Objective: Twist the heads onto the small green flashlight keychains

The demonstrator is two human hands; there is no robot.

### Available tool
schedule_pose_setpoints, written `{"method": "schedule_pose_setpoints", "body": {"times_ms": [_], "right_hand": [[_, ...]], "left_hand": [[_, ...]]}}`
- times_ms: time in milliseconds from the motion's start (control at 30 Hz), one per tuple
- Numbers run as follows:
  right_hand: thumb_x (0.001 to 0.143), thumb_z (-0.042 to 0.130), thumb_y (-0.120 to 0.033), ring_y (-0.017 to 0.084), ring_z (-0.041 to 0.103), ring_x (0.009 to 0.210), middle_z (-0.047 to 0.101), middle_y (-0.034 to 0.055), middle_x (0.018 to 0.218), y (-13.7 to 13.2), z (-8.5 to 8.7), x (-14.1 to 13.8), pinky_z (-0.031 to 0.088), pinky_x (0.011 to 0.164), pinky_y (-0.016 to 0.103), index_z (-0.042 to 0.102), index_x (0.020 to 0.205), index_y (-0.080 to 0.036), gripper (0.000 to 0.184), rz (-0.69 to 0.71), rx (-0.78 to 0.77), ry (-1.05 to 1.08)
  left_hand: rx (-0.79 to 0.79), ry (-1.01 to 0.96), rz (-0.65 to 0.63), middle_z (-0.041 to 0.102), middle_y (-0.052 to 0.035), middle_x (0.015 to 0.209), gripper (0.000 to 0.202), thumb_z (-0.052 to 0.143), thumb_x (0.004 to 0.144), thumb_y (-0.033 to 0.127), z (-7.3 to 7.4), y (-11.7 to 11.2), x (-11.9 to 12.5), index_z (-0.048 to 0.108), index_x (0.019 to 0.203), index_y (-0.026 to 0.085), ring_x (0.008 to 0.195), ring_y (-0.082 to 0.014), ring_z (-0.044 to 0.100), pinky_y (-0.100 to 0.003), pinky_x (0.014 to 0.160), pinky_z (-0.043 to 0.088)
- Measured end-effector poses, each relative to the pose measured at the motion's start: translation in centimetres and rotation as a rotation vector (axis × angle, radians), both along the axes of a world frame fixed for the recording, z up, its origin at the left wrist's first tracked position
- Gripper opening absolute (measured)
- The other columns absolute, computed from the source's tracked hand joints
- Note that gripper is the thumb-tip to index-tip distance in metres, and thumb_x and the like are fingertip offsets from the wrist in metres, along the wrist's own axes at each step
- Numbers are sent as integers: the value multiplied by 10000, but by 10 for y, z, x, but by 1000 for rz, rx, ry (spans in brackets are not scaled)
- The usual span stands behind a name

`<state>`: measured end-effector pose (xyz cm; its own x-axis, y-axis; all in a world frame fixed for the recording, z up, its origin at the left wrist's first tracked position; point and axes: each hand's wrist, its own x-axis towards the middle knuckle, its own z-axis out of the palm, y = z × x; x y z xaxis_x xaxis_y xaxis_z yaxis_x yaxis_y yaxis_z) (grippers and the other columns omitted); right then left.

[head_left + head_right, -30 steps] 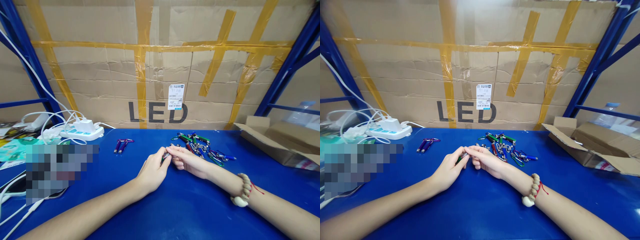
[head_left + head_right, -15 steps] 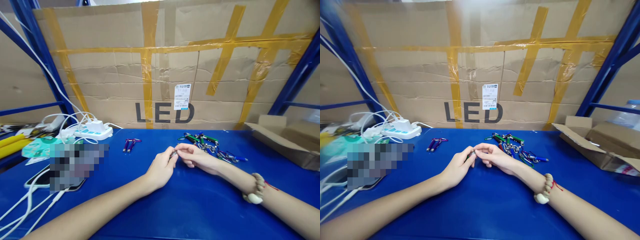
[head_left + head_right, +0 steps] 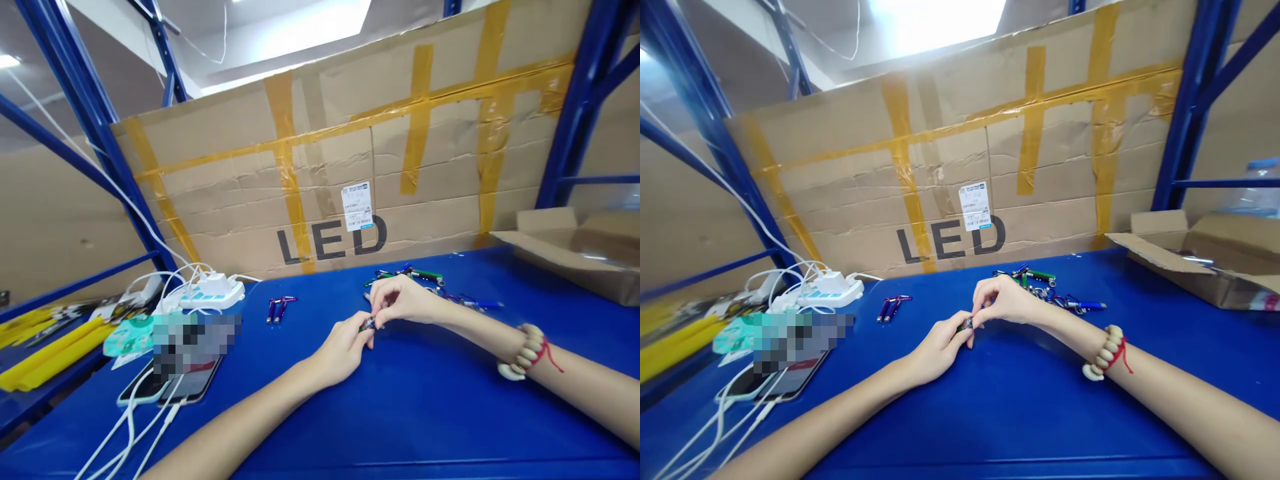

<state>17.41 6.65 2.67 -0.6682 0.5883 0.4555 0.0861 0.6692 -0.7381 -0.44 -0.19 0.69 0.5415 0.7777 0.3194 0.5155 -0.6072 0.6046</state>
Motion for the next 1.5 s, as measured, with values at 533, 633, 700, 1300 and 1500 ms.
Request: {"method": "schedule_pose_setpoints", "body": {"times_ms": [533,633,700,1300,1500], "right_hand": [[542,785,-475,50,454,372,578,-8,513,-8,-14,-1,380,367,171,669,577,-136,360,-109,-527,-92],[515,790,-514,24,396,371,574,-10,527,-10,-16,-4,391,366,155,658,582,-137,404,-140,-655,-79],[498,796,-522,16,372,375,561,-16,523,-10,-16,-6,393,366,146,645,579,-135,423,-140,-710,-70],[742,573,-603,78,485,446,536,-33,551,2,16,13,368,436,189,606,790,-180,428,-446,-318,-109],[613,757,-413,146,566,492,608,6,549,44,22,75,371,544,258,625,575,-176,273,-827,-89,-427]], "left_hand": [[30,37,78,544,1,682,226,340,899,174,0,-2,4,563,933,163,633,-132,495,-218,644,385],[41,2,85,561,-10,716,230,349,893,163,0,-2,5,577,921,166,656,-138,504,-224,664,393],[47,-22,85,570,-16,740,232,347,893,159,-1,-2,6,578,905,170,670,-140,510,-224,673,399],[-23,-96,309,651,-8,831,309,372,889,285,2,-2,8,525,1147,214,795,-169,578,-257,752,401],[-18,-58,245,642,-4,788,289,377,893,279,3,-5,7,536,1127,225,760,-161,579,-252,708,401]]}}
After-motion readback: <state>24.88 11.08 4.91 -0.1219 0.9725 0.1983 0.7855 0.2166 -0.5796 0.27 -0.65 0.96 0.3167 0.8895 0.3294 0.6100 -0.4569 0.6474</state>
